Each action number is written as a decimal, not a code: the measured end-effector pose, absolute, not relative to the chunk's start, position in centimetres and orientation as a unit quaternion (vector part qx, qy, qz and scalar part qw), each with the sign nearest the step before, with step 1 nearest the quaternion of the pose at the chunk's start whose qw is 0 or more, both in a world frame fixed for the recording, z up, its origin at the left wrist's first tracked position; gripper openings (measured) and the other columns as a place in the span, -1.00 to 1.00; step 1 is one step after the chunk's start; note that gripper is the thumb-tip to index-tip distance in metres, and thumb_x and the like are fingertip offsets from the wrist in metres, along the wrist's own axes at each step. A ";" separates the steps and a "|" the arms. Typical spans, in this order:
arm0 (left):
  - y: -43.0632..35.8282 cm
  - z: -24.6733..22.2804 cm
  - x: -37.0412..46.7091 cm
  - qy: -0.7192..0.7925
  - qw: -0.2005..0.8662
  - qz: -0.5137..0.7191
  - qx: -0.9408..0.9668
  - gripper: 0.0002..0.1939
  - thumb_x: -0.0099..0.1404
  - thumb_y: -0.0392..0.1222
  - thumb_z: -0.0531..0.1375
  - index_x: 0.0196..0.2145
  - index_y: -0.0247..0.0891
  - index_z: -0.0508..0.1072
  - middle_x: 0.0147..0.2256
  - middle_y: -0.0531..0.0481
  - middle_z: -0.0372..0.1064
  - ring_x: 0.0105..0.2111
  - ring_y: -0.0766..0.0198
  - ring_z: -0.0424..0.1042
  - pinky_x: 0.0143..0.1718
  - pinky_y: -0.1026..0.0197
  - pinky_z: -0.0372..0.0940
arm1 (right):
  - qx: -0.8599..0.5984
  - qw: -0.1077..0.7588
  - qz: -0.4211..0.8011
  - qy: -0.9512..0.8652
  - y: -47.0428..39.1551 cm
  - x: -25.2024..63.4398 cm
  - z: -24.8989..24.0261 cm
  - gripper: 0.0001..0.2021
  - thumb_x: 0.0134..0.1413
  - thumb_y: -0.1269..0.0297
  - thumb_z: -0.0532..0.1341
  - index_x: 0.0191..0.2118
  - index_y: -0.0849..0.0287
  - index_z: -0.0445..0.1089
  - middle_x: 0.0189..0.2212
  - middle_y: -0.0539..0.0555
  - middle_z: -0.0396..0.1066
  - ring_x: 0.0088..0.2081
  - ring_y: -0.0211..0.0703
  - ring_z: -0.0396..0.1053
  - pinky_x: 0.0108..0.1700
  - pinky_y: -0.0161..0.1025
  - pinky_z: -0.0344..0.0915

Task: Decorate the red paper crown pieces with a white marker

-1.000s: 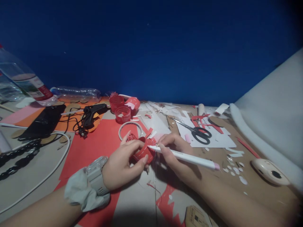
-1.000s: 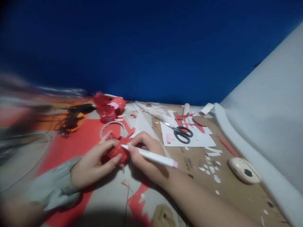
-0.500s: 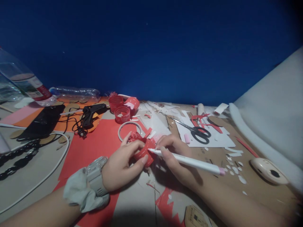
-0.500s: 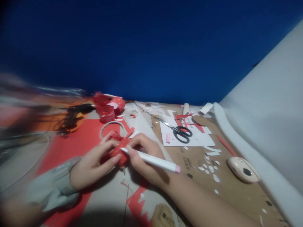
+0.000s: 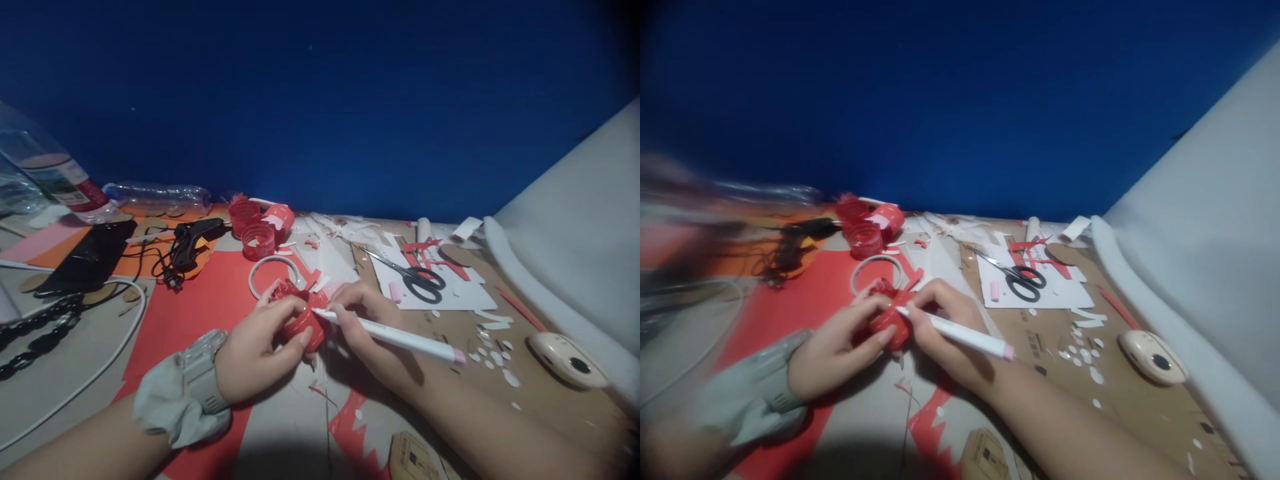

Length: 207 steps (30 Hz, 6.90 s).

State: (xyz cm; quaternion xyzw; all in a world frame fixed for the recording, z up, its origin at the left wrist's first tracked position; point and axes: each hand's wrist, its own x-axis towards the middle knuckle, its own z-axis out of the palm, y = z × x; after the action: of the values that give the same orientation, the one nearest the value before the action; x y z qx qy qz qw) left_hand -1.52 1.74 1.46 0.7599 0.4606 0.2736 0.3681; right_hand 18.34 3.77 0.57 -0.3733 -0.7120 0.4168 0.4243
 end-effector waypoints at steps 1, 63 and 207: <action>1.7 1.5 -1.5 0.459 0.372 0.275 0.759 -0.90 0.34 -0.19 0.01 -0.26 -0.19 0.30 -0.43 0.05 0.50 -0.29 0.13 0.45 -0.08 -0.05 0.19 | -0.378 0.426 0.419 -0.707 3.8 18.4 0.5 -0.85 0.30 0.22 0.14 -0.32 0.09 0.29 -0.43 -0.04 0.35 -0.43 -0.25 0.31 -0.38 -0.27 0.23; 1.9 1.8 -1.6 0.442 0.444 0.277 0.728 -0.74 0.42 -0.04 0.04 -0.27 -0.28 0.37 -0.42 -0.01 0.46 -0.37 0.23 0.46 -0.23 0.13 0.32 | -0.350 0.455 0.444 -0.688 3.9 18.7 0.1 -0.81 0.33 0.17 0.11 -0.33 0.07 0.29 -0.44 -0.07 0.31 -0.43 -0.28 0.27 -0.39 -0.29 0.19; 1.9 1.0 -1.7 0.420 0.459 0.305 0.721 -0.82 0.43 -0.15 0.01 -0.20 -0.27 0.35 -0.35 -0.05 0.51 -0.32 0.21 0.48 -0.22 0.13 0.37 | -0.329 0.453 0.434 -0.706 3.7 18.8 0.0 -0.85 0.33 0.21 0.11 -0.29 0.06 0.31 -0.41 -0.07 0.36 -0.42 -0.28 0.31 -0.38 -0.27 0.22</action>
State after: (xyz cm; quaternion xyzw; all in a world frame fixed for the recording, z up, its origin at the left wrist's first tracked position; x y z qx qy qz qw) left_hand -1.68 1.88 0.99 0.7209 0.4202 0.3049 0.4592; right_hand 18.77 3.72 -0.01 -0.3289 -0.7055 0.4344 0.4532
